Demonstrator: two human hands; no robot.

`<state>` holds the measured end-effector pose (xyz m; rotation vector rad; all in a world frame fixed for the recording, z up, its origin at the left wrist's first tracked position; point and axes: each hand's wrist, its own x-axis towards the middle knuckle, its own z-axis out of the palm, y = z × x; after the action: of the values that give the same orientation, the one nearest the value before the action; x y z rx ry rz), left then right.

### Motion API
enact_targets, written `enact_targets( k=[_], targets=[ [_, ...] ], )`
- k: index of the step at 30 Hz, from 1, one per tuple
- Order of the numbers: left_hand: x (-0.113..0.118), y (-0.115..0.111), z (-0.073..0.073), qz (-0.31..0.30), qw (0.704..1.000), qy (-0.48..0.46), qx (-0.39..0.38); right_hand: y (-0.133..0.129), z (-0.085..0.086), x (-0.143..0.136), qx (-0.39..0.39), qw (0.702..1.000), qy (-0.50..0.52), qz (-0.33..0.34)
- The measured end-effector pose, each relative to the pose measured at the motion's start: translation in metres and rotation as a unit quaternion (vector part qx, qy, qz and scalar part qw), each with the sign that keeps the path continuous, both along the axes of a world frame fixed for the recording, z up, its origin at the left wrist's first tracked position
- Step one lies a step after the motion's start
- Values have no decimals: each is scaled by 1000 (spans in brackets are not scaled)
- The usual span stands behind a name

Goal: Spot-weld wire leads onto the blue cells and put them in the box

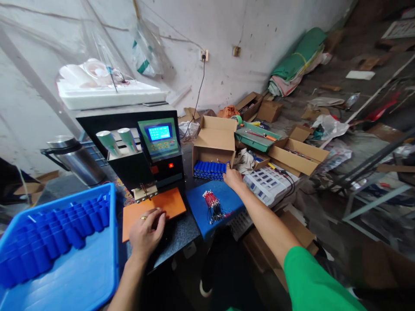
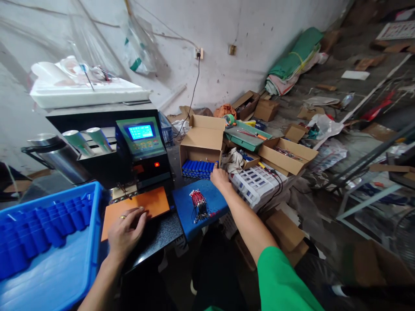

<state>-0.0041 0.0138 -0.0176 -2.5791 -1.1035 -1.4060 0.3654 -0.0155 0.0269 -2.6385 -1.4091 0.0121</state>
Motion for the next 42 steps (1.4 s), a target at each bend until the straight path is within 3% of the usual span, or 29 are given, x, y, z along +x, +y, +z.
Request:
enact_targets(
  k=[16, 19, 21, 24, 28, 32, 37, 40, 42],
  targets=[
    [5, -3, 0, 20, 999, -5, -25, -1, 8, 12, -53, 997, -24, 55],
    [6, -5, 0, 18, 999, -6, -34, -14, 14, 3, -29, 999, -13, 34],
    [6, -7, 0, 17, 999, -4, -37, -24, 14, -7, 31, 999, -10, 23],
    [6, -9, 1, 23, 999, 1, -45, -33, 2, -22, 111, 991, 33, 61],
    [6, -10, 3, 22, 998, -4, -60, -23, -29, -35, 66, 980, 158, 105],
    [5, -9, 2, 11, 998, 1, -64, 0, -47, -42, 19, 977, 203, 65],
    [4, -7, 2, 18, 998, 0, -64, 17, -49, -47, -4, 978, 209, 2],
    [5, -7, 3, 20, 998, 2, -64, 18, -53, -45, 43, 965, 259, -14],
    [6, -8, 4, 22, 998, 5, -63, 17, -58, -42, 117, 935, 334, -22]
  ],
)
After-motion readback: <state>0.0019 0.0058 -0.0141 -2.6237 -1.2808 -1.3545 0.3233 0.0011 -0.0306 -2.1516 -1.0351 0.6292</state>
